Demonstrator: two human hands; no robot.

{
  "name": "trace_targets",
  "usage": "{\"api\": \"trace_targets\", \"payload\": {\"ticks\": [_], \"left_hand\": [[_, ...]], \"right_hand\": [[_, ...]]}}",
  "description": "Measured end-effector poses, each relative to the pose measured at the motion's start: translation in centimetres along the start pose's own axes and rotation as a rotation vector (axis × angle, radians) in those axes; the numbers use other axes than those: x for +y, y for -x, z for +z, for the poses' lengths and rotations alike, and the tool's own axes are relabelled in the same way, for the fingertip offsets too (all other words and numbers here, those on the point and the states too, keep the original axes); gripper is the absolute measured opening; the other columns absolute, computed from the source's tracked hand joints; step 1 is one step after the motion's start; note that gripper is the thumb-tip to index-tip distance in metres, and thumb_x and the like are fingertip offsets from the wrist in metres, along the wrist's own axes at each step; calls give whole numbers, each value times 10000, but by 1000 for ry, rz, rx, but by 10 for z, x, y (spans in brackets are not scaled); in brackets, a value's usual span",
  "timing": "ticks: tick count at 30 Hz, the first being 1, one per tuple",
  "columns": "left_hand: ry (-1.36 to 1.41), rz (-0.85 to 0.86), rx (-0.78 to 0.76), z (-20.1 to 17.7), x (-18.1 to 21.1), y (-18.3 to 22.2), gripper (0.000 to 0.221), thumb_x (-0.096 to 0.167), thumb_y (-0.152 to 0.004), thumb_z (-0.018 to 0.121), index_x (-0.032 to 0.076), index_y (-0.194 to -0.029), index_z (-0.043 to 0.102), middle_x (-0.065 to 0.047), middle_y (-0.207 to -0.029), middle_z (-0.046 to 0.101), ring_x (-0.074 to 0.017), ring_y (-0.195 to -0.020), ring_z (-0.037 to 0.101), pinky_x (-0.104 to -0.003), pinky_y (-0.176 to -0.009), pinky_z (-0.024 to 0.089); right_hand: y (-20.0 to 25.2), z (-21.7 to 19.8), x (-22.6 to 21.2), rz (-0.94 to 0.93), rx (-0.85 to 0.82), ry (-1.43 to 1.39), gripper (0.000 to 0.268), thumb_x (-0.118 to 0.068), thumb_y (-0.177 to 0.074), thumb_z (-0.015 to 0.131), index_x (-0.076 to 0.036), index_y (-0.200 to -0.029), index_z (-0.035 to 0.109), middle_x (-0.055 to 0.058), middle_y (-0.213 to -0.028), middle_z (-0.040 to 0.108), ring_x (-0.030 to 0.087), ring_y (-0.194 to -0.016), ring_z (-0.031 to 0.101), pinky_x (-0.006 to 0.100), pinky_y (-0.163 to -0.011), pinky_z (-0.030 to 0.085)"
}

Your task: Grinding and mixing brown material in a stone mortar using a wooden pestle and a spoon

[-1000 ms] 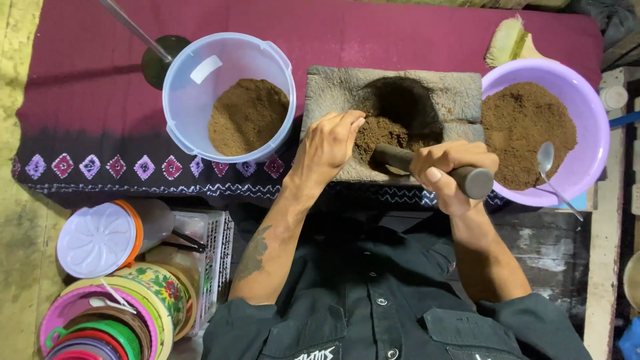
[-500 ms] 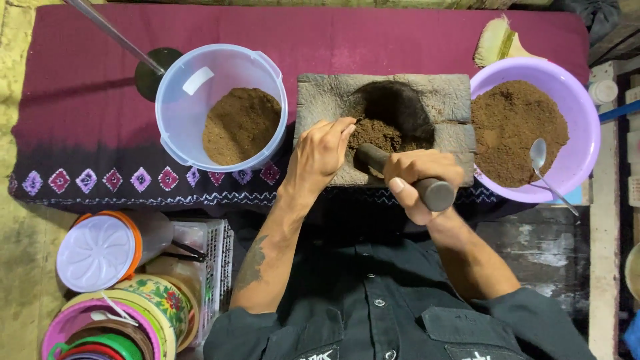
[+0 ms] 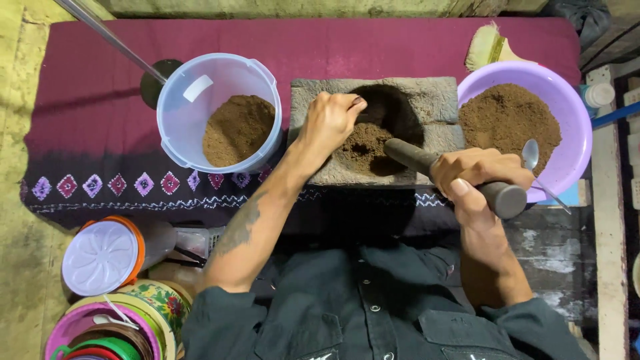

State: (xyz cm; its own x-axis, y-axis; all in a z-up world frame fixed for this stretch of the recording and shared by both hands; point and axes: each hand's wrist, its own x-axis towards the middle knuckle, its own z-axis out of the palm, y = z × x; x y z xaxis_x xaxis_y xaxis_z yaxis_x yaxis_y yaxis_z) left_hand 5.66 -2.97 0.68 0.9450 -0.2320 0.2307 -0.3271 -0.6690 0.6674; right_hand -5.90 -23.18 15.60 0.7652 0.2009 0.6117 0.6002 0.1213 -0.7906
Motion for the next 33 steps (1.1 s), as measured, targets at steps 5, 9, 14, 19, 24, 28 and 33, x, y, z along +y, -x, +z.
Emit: {"api": "trace_targets", "payload": {"ticks": [5, 9, 14, 19, 24, 28, 33], "left_hand": [[96, -85, -234, 14, 6, -36, 259, 217, -1063, 624, 0, -1033, 764, -35, -545, 660, -54, -299, 380, -197, -259, 286], [38, -105, -424, 24, 27, -34, 298, 305, -1060, 588, 71, -1138, 755, 48, -574, 600, -33, -370, 351, -215, -347, 356], [25, 225, -236, -9, 41, 11, 222, 230, -1061, 563, 106, -917, 677, -8, -605, 608, -153, -498, 518, -350, -511, 455], [-6, 319, 79, -42, 34, 53, 189, 97, -1015, 644, 33, -1172, 728, -146, -1086, 791, -275, -898, 788, -391, -794, 662], [-105, 199, 222, -30, 7, 63, 193, 234, -1080, 561, 172, -1171, 719, -34, -946, 779, -189, -866, 754, -290, -768, 609], [-118, 206, 190, -15, 3, 65, 217, 221, -1088, 519, 151, -1170, 707, -40, -932, 770, -170, -860, 747, -264, -769, 605], [-124, 185, 126, -13, 2, 70, 259, 143, -1097, 471, 72, -1218, 689, -127, -966, 761, -234, -896, 755, -299, -799, 618]], "right_hand": [[12, -24, 40, -105, 29, -98, 329, -86, -861, 519, -72, -600, 320, 59, -474, 334, 187, -367, 326, 312, -401, 343], [5, -21, 22, -40, 48, -91, 335, -106, -827, 533, -73, -601, 288, 44, -483, 300, 172, -375, 299, 312, -407, 321], [-20, -7, -27, 31, 40, 50, 278, -58, -795, 445, -59, -608, 239, 63, -510, 247, 183, -412, 255, 317, -437, 286], [-32, 0, -24, 45, -49, -9, 317, 27, -774, 441, -39, -594, 189, 85, -495, 200, 199, -383, 225, 324, -403, 238], [-2, -3, 113, -133, -122, -196, 417, 66, -852, 611, -43, -489, 438, 56, -429, 334, 164, -344, 314, 314, -350, 291], [-3, 0, 104, -200, -117, -209, 434, 102, -848, 589, -56, -491, 400, 57, -416, 310, 174, -328, 295, 312, -358, 289], [-20, 4, 17, -17, -58, -131, 397, -103, -896, 550, -94, -551, 355, 3, -450, 293, 92, -388, 284, 271, -386, 306]]}}
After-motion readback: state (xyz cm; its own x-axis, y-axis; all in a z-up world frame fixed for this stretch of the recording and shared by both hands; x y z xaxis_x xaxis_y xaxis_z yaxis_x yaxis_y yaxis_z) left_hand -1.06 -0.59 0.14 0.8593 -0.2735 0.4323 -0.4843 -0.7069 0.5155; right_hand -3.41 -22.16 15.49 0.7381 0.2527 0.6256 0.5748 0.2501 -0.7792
